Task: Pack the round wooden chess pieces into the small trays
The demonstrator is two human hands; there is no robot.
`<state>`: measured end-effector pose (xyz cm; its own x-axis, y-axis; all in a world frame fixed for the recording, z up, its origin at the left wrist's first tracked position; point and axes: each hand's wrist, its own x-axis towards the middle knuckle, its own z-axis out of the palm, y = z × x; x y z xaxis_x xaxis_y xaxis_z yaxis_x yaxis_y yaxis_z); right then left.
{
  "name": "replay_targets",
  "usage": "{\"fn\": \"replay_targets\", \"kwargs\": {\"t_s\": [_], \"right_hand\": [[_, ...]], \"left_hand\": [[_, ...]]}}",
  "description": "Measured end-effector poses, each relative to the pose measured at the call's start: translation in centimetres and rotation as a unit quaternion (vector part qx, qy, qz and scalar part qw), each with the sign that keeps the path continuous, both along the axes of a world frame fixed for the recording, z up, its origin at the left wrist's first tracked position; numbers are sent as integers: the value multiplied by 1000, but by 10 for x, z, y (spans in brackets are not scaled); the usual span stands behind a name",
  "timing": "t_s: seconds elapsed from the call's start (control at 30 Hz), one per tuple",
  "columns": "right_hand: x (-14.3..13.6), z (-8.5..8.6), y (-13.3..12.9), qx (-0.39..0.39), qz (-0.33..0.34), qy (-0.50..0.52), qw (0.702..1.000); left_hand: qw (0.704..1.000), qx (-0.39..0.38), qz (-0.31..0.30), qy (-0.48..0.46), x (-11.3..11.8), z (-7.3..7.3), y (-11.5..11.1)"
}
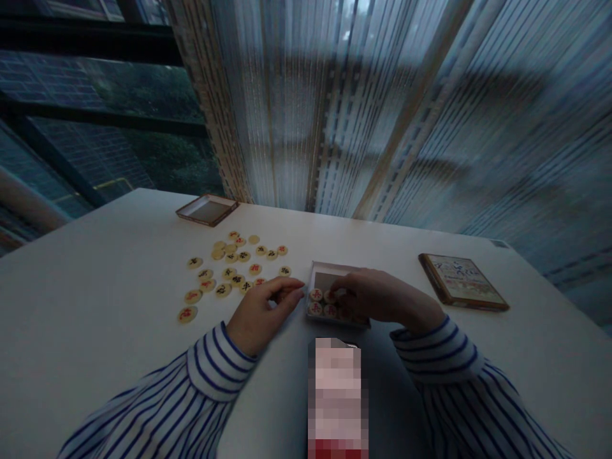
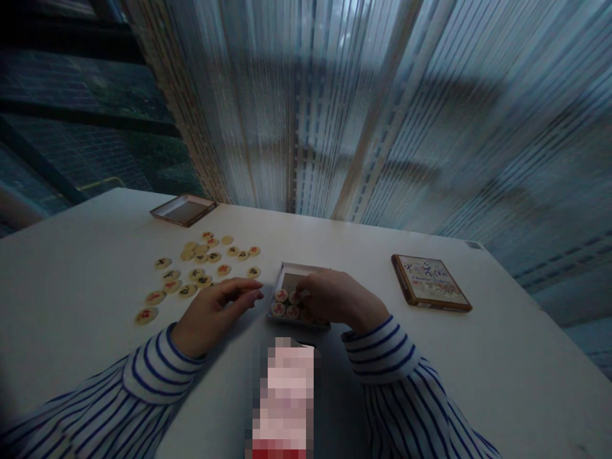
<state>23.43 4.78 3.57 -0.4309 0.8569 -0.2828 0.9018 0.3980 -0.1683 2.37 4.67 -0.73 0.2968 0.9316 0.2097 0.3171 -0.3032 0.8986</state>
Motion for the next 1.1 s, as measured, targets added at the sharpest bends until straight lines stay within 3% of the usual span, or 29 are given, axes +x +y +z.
{"fn": "replay_targets", "kwargs": {"t_s": [0.33, 0.57, 0.87, 1.1], "right_hand": [[0, 2, 0, 18, -9, -2, 1000], [15, 0, 1, 50, -47, -42, 997], [15, 15, -3, 84, -57, -74, 992], [12, 24, -15, 92, -70, -55, 992]], "left_hand": [[1000, -9, -3, -4, 0, 2, -1], [1000, 3, 0, 16, 0, -2, 0], [993, 88, 11, 82, -3, -5, 2], [974, 179, -24, 136, -2, -3, 0]]}}
